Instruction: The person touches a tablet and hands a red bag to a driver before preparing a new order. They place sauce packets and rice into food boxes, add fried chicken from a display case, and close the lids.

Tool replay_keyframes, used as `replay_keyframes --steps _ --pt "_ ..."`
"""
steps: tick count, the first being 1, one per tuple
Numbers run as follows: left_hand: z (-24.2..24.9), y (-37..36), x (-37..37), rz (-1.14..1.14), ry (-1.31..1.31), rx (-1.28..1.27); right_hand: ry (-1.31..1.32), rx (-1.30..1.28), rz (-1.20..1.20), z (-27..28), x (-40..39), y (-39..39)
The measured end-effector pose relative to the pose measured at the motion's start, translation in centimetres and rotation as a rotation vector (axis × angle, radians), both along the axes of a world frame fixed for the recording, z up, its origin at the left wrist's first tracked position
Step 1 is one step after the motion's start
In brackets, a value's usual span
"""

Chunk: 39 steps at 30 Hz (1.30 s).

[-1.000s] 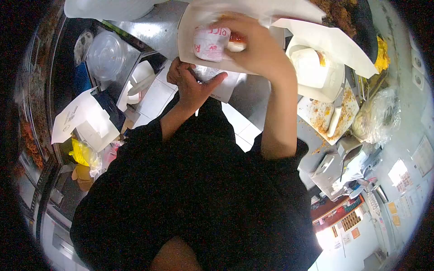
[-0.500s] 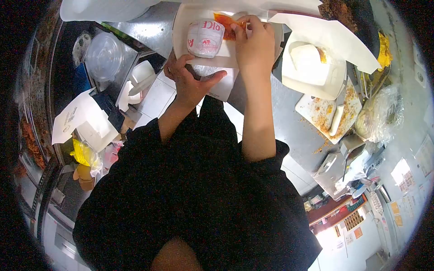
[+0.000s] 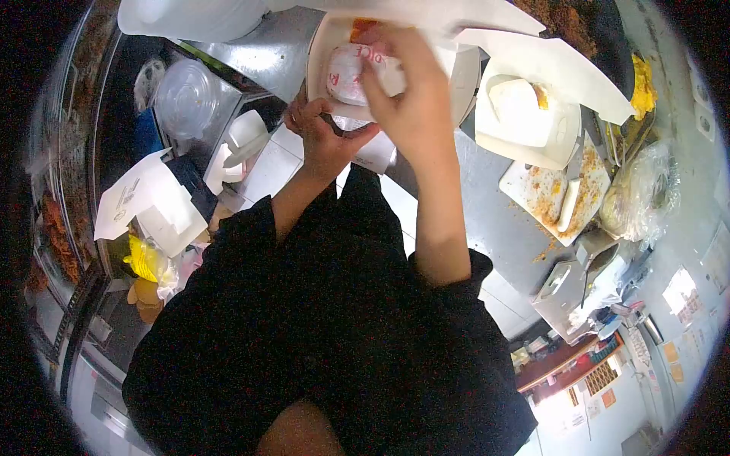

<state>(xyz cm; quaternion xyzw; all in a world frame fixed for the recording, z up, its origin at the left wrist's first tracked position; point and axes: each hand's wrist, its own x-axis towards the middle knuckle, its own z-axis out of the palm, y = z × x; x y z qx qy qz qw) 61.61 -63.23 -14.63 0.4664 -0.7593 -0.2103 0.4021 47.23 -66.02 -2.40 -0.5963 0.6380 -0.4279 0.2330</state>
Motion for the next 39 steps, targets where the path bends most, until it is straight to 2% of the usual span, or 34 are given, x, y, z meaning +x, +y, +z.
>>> replay_keyframes --steps 3,4,7,16,19,22,25,28,31,32,35,36,39 --pt "0.7 -0.3 -0.1 -0.017 -0.019 -0.047 0.364 -0.084 0.266 -3.4 0.1 -1.6" --pt "0.7 -0.5 -0.1 -0.034 -0.01 -0.061 0.405 0.05 0.187 -3.7 0.6 -1.4" --pt "1.1 -0.5 -0.1 -0.041 -0.041 -0.045 0.355 0.205 0.22 -3.8 0.0 -1.5" --pt "0.5 -0.3 0.0 -0.082 -0.045 -0.062 0.415 0.18 0.676 -1.9 -3.5 -2.7" --pt "0.5 -0.4 0.0 -0.084 -0.037 -0.057 0.37 0.384 0.803 -1.3 -3.8 -3.1" --pt "-0.2 -0.5 -0.1 -0.092 0.014 -0.055 0.326 0.307 0.883 -1.6 -3.6 -2.6" --pt "-0.9 -0.5 -0.2 -0.09 0.039 -0.081 0.173 0.161 0.691 1.2 -3.6 -1.3" --pt "-1.4 -0.2 -0.2 -0.069 0.058 -0.01 0.128 0.071 0.324 4.0 -3.8 0.7" --pt "-0.3 -0.5 -0.6 -0.052 0.01 0.01 -0.037 0.139 0.048 3.2 -2.6 4.3" --pt "0.3 -0.8 -0.7 -0.046 -0.022 -0.006 0.124 0.042 0.038 2.3 -2.0 4.6" --pt "1.5 -1.1 -0.7 -0.051 -0.077 0.012 0.561 -0.04 0.035 1.6 -0.3 3.7" --pt "1.5 -1.3 -0.9 -0.039 -0.081 0.04 0.608 -0.086 0.021 -0.7 -0.8 2.9" --pt "0.9 -1.3 -1.2 -0.012 -0.047 0.029 0.452 0.303 -0.306 0.9 1.6 1.1"
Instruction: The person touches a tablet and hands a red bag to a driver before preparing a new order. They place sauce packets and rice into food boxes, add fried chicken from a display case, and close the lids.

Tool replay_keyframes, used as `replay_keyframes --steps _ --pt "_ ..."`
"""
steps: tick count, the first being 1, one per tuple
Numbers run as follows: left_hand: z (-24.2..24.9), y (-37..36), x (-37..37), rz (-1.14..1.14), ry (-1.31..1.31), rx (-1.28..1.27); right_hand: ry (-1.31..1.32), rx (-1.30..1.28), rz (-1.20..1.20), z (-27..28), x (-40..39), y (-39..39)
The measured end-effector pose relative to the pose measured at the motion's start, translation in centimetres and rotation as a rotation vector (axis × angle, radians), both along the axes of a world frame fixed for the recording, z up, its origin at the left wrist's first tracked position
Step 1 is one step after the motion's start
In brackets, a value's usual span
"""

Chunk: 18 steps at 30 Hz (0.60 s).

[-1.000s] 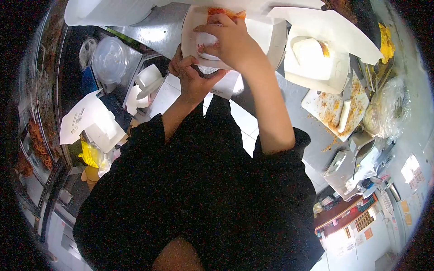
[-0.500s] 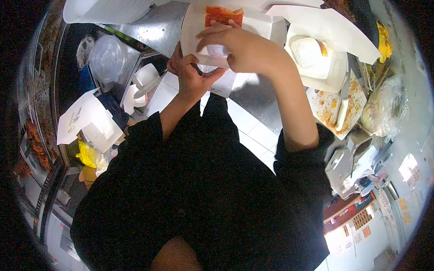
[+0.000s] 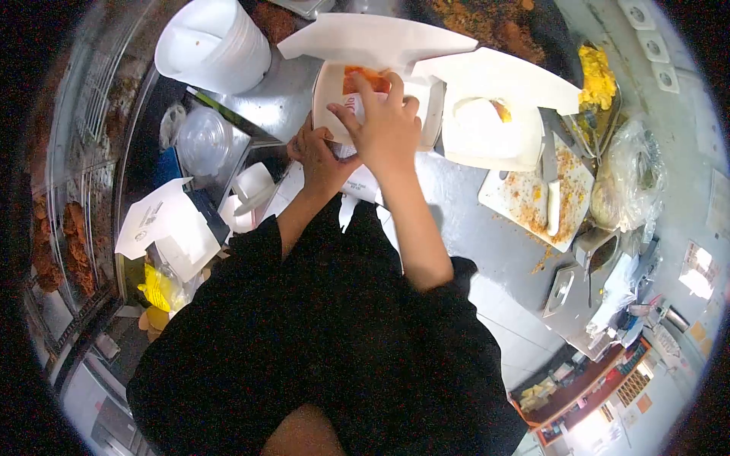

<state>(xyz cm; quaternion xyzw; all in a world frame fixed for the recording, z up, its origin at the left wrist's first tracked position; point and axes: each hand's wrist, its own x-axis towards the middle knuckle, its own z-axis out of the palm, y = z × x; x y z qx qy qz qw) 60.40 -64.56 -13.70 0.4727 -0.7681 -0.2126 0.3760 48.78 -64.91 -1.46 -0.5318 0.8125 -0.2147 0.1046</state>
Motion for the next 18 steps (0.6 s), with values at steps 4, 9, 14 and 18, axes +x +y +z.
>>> replay_keyframes --steps 4,9,14,18 --pt "-0.9 0.2 0.3 -0.015 -0.052 -0.009 -0.062 0.273 -0.079 -2.0 -0.6 -1.7" --pt "0.3 0.1 0.5 -0.03 -0.1 -0.113 -0.134 0.036 0.528 -3.1 -4.4 -1.5" --pt "0.4 0.2 0.5 -0.029 -0.12 -0.076 -0.196 0.079 0.955 -2.1 -5.9 -3.0" --pt "-0.6 -0.3 0.3 -0.037 -0.1 -0.106 -0.041 -0.074 0.943 -1.4 -5.1 -4.1"
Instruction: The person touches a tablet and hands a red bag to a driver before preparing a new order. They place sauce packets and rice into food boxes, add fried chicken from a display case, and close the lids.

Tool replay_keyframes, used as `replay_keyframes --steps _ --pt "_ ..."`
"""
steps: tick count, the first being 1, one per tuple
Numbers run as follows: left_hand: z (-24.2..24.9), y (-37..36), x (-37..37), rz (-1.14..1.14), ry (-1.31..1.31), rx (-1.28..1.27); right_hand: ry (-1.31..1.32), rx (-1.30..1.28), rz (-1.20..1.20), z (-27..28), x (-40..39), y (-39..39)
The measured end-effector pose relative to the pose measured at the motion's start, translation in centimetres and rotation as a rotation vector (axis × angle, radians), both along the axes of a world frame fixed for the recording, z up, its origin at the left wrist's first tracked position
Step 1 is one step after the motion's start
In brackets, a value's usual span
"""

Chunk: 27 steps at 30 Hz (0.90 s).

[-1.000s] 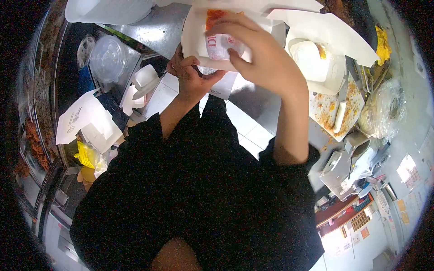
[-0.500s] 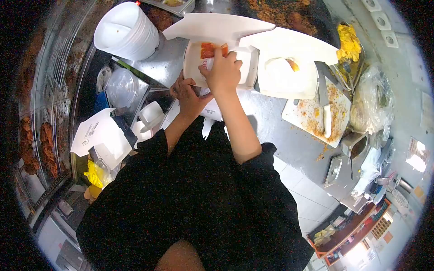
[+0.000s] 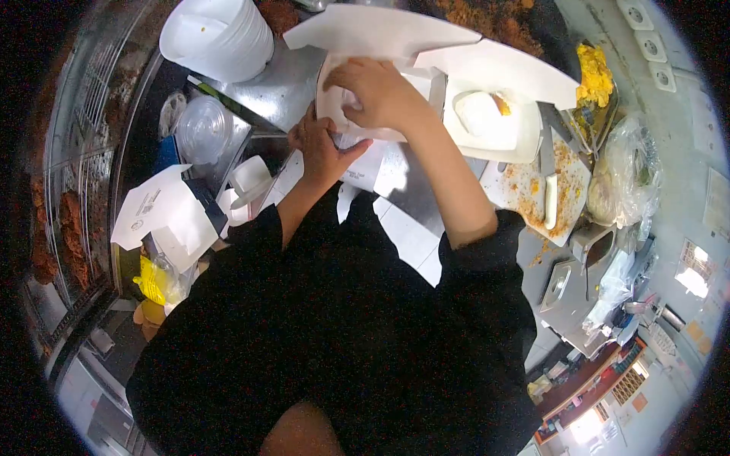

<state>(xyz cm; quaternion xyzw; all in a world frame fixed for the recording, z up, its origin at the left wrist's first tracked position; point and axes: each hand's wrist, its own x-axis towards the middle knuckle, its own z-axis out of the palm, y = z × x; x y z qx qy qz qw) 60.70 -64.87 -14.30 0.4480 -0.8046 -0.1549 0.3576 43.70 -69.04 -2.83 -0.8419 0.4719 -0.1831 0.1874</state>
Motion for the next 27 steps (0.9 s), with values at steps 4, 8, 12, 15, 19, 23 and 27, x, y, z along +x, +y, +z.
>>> replay_keyframes --steps 4,8,12,15,19,23,27 --pt "0.3 0.3 0.2 0.0 -0.018 -0.026 0.059 0.11 0.063 -2.9 0.0 -0.3" --pt "0.4 0.4 -0.1 0.01 0.031 0.077 0.141 0.007 -0.084 -2.8 -0.7 0.8" --pt "-0.2 -0.1 -0.5 -0.006 0.052 0.036 0.265 -0.23 -0.21 -3.2 0.1 1.0" --pt "0.7 -0.3 -0.5 -0.01 0.006 0.049 0.357 -0.186 -0.304 -4.3 -0.2 1.1" --pt "1.2 -0.7 -0.6 0.002 -0.051 0.042 0.238 -0.154 -0.484 -2.4 0.4 3.2" --pt "1.2 -0.9 -1.3 -0.007 -0.032 0.05 -0.329 -0.02 -0.339 7.9 0.8 9.4" --pt "1.5 -1.7 -1.7 -0.038 0.02 0.057 -0.607 0.59 -0.528 13.8 -8.2 16.3"
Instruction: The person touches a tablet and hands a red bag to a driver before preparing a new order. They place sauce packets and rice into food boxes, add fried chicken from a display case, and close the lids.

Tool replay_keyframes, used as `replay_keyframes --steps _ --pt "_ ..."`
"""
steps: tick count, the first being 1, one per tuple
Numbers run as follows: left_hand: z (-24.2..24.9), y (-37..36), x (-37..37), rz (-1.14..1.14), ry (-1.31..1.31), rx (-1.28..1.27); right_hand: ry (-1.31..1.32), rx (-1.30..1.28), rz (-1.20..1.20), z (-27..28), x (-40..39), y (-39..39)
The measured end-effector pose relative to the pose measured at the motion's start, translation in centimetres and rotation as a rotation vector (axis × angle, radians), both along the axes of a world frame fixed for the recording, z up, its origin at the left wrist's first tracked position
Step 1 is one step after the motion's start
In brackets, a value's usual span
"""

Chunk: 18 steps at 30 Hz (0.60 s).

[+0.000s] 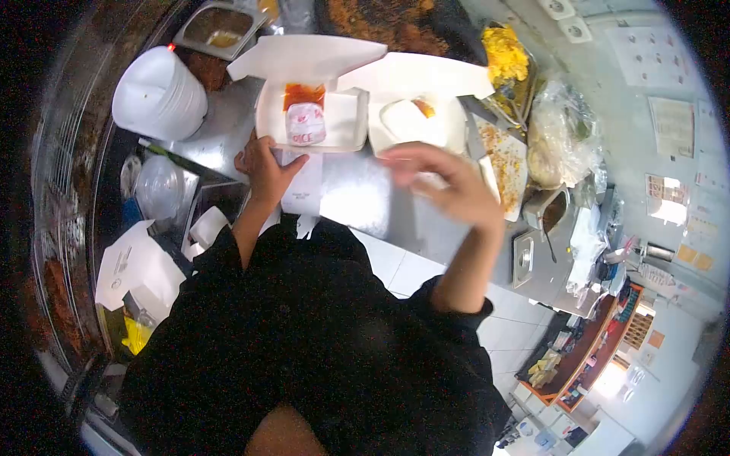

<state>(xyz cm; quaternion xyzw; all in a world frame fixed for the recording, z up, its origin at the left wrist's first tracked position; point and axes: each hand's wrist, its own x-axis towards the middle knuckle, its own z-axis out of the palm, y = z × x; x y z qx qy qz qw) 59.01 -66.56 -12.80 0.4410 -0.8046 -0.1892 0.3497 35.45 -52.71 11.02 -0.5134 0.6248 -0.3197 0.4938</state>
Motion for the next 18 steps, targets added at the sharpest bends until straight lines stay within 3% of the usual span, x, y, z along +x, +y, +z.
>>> replay_keyframes --steps 1,2,4,6,7,8,9,10,11,13,14,17,18 --pt "-0.1 -0.1 0.0 -0.017 -0.003 0.0 -0.071 0.049 -0.124 -0.3 -4.5 1.5" --pt "-0.1 -0.3 -0.1 -0.03 -0.011 0.003 0.036 0.1 -0.238 -0.9 -9.2 2.3" --pt "0.8 -0.7 0.1 -0.105 -0.031 0.031 0.785 0.023 -0.459 -6.2 -19.4 3.8" --pt "1.8 -0.7 1.0 -0.184 -0.076 0.068 1.195 0.205 -0.669 -11.4 -26.9 3.3" --pt "1.3 -0.4 1.1 -0.155 0.075 0.129 1.379 0.406 -0.691 -14.5 -30.1 3.3" --pt "0.7 -0.3 1.0 -0.126 0.223 0.185 1.375 0.547 -0.717 -15.0 -30.3 2.3" --pt "0.0 -0.2 1.4 -0.095 0.369 0.238 1.473 0.524 -0.658 -16.6 -32.2 2.1" --pt "0.1 -0.3 2.2 -0.054 0.293 0.171 1.552 0.532 -0.655 -16.9 -32.8 1.6" --pt "1.6 0.4 1.9 0.115 0.334 0.305 1.558 0.538 -0.645 -14.9 -30.6 0.4" --pt "1.3 1.0 2.2 0.271 0.662 0.231 1.627 0.35 -0.682 -15.6 -32.2 1.1" --pt "0.8 1.2 2.5 0.414 0.719 0.192 1.657 0.407 -0.748 -15.9 -32.8 1.0" --pt "1.6 2.2 2.8 0.697 1.165 0.411 1.6 0.591 -0.723 -15.4 -33.6 0.5" --pt "1.2 2.3 2.6 0.792 1.155 0.424 1.594 0.588 -0.673 -15.0 -33.7 0.4"
